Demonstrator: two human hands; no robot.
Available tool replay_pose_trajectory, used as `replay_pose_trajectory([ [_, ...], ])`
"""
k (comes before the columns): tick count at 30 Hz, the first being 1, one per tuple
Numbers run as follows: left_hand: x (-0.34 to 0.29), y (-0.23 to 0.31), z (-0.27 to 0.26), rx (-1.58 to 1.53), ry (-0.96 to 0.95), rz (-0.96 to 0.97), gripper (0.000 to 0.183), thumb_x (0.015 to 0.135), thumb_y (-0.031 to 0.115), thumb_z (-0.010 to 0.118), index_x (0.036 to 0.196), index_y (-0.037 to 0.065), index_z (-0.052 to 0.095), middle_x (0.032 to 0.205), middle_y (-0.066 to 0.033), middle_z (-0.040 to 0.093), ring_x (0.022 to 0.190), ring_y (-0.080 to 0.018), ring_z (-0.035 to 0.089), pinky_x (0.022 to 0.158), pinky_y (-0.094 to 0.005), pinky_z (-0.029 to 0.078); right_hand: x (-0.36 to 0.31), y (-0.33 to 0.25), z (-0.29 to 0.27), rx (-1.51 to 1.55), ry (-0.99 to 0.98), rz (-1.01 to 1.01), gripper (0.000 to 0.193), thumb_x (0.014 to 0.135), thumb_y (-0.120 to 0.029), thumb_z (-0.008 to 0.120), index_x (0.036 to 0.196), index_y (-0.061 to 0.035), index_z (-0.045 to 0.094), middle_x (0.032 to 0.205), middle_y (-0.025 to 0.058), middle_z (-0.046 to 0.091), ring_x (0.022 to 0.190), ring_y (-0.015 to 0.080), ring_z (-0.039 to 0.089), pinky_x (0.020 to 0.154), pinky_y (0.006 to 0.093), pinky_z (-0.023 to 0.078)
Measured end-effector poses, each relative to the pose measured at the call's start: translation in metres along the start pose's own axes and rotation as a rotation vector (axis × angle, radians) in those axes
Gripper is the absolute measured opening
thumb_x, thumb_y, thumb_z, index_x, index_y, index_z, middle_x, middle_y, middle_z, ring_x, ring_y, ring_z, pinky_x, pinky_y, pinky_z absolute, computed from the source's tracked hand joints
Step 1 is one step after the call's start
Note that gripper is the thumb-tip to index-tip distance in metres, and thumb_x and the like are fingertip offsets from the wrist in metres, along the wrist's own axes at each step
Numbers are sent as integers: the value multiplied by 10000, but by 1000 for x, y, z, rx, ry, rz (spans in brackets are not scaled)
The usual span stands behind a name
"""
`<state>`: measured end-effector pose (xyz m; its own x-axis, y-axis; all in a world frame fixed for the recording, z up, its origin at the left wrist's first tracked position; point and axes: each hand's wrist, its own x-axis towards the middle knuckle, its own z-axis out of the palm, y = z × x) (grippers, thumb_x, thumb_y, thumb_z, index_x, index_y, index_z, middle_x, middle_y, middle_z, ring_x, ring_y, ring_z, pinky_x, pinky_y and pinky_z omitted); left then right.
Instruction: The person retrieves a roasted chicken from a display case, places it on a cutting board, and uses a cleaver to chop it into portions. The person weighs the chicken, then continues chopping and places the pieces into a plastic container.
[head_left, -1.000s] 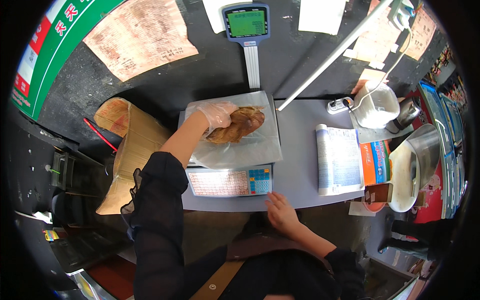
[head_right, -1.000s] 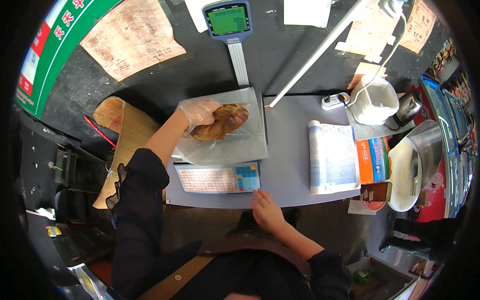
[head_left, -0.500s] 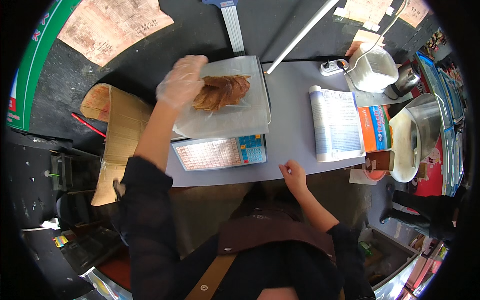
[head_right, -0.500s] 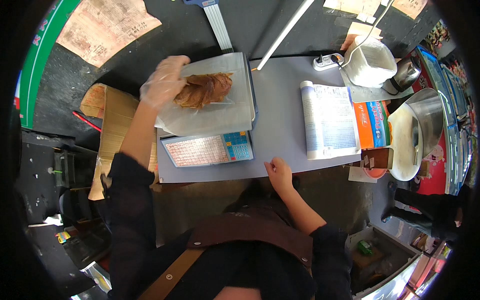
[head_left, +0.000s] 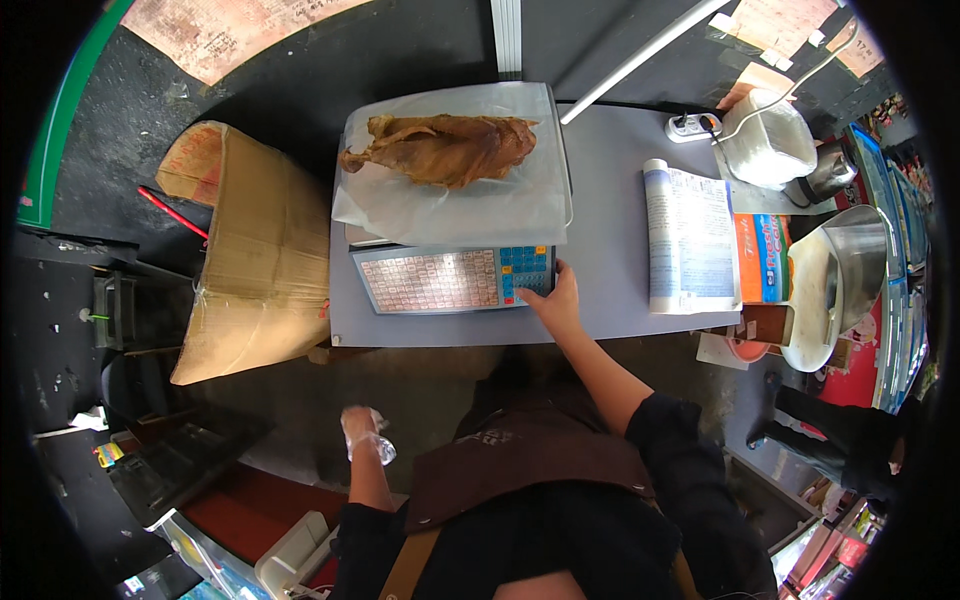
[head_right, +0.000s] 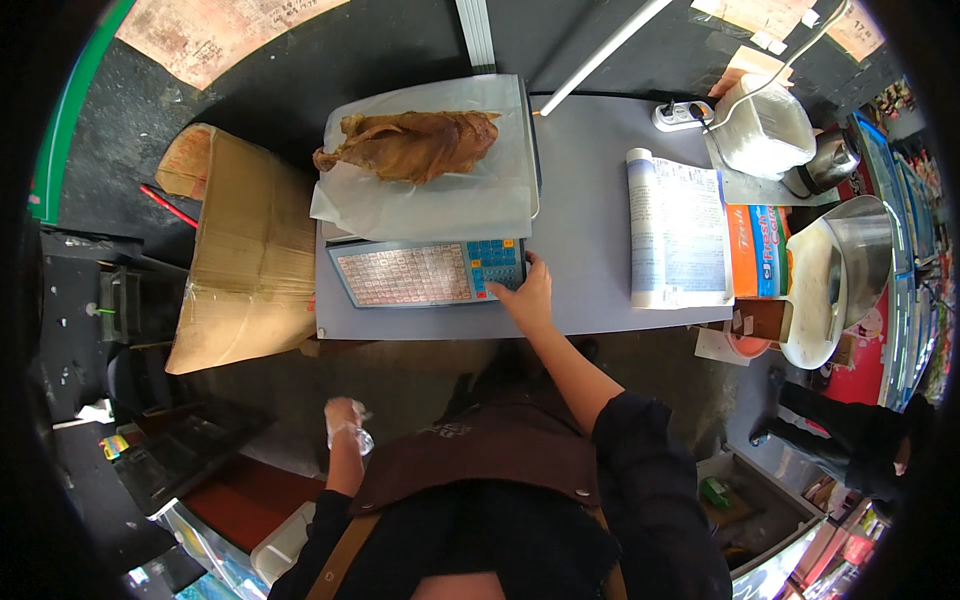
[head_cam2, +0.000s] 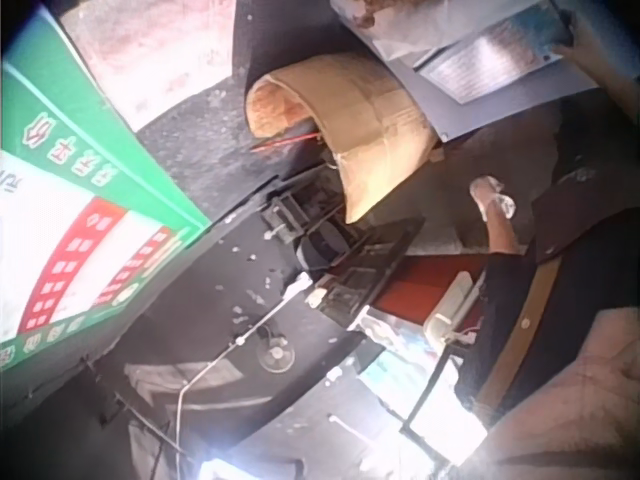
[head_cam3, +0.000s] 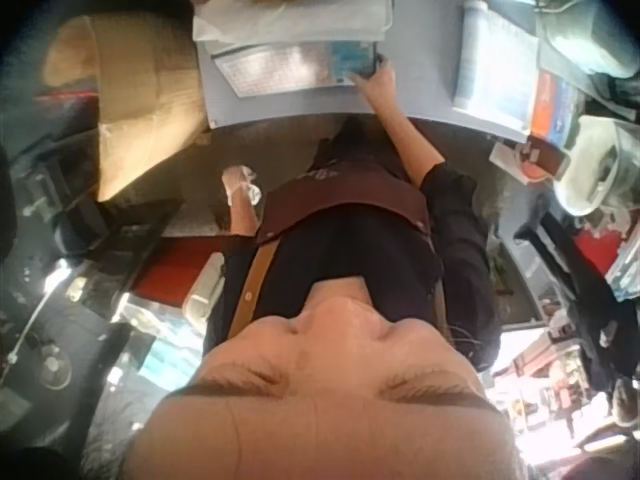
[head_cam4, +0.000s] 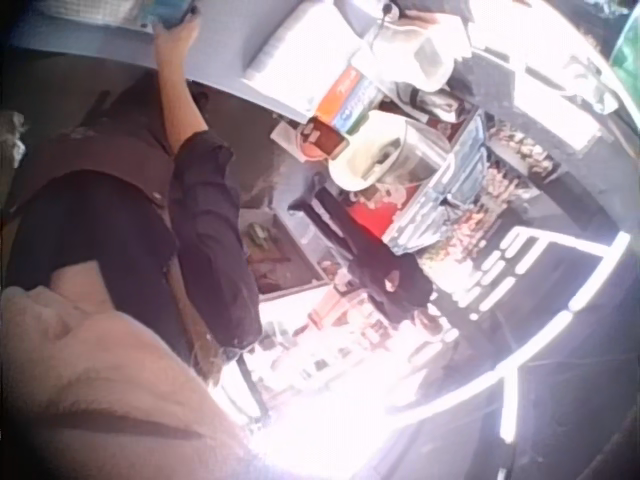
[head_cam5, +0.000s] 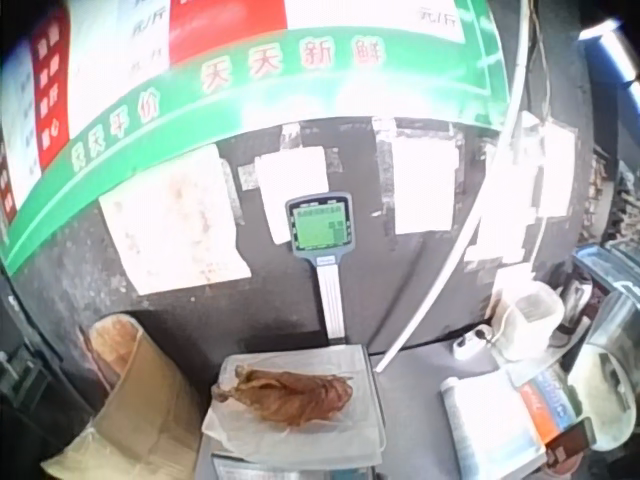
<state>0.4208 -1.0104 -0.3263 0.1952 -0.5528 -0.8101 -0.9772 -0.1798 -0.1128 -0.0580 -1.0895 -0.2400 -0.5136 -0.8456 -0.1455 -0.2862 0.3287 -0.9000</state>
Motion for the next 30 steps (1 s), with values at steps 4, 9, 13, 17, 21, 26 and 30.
replay_pose_trajectory([
  [4,-10,-65,125,-466,95,47,249,800,288,626,977,125,687,1052,-69,656,879,-242,648,763,-355,515,0,-2,2,-33,51,-10,804,622,-285,818,1221,57,406,1185,202,485,1127,339,443,954,420,368],
  [9,-23,-42,127,-183,57,198,208,800,274,611,967,182,696,1019,-49,670,903,-210,650,765,-330,519,2,-8,4,-111,55,-11,797,624,-300,820,1212,56,415,1157,196,496,1107,337,449,953,412,361],
  [13,-1,13,64,339,9,263,200,806,267,576,952,198,695,974,-57,678,909,-199,656,745,-332,531,0,-8,0,-108,12,-7,803,631,-292,817,1225,53,401,1166,193,484,1120,331,433,965,418,347],
  [17,0,47,23,-88,80,139,195,825,247,550,921,151,690,940,-80,680,869,-217,660,715,-354,537,-4,-2,-6,-165,-47,-74,851,624,-273,817,1265,43,356,1196,189,457,1138,330,411,981,427,330],
  [21,1,51,23,73,87,204,208,844,228,524,890,103,684,906,-102,682,830,-235,665,685,-376,543,-8,3,-4,-199,-51,-100,881,611,-251,820,1284,37,330,1198,186,450,1136,332,407,991,426,322],
  [26,11,20,61,-690,40,162,204,840,146,497,754,58,660,729,-86,645,646,-202,612,552,-355,483,-7,1,-2,-210,-22,-111,876,609,-247,824,1275,43,333,1184,185,454,1129,334,409,987,418,327],
  [30,18,7,89,-1447,31,-331,150,811,116,521,738,20,610,716,-152,599,626,-275,588,584,-441,520,-1,-4,-4,-225,-34,-84,852,617,-269,826,1253,43,353,1172,182,459,1123,332,410,975,418,338],
])
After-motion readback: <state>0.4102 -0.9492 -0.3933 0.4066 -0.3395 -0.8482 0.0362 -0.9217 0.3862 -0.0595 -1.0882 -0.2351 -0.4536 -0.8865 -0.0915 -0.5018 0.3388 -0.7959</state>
